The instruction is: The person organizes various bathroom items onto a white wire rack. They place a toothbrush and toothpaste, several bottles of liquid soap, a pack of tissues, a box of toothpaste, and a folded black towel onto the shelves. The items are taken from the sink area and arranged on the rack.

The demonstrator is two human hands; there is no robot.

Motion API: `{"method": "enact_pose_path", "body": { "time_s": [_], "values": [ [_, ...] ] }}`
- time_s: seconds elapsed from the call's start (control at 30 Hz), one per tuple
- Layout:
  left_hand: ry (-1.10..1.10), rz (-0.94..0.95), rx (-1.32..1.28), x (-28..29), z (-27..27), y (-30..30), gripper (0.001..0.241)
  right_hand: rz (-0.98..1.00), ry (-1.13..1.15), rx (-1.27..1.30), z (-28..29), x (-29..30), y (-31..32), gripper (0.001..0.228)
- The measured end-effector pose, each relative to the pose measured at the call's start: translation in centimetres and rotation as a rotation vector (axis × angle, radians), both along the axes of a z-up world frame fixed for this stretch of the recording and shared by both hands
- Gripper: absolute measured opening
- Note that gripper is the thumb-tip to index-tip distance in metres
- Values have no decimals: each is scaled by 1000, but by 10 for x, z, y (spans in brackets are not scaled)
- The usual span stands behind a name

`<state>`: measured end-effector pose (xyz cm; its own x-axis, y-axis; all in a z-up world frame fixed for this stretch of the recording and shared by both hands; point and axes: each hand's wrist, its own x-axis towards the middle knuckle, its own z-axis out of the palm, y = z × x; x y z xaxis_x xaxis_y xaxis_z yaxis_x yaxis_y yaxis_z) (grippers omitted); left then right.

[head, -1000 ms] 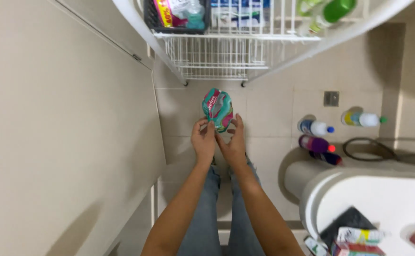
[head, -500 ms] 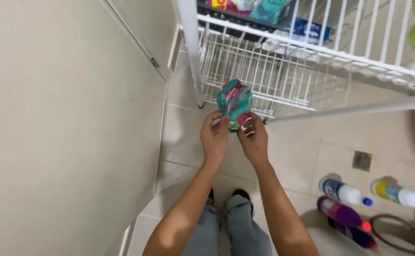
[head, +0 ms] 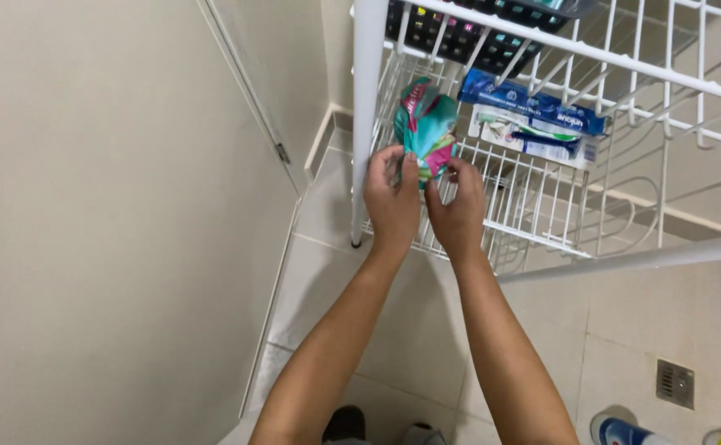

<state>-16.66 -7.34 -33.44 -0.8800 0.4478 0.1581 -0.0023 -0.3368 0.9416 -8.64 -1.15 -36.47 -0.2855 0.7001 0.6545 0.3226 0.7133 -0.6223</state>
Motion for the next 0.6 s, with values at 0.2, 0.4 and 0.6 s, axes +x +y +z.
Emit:
{"method": "enact_pose_path", "body": {
  "time_s": [0.2,0.4,0.6],
  "values": [
    [380,88,-215,-11,-51,15,52,10,-308,-64,-25,-15,19,32],
    [618,51,-331,-1,-64,-9,75,9,-584,-119,-58,-13,43,32],
    [738,23,-365,10,-75,-23,79,21,-718,-103,-37,-11,25,32]
  ]
}}
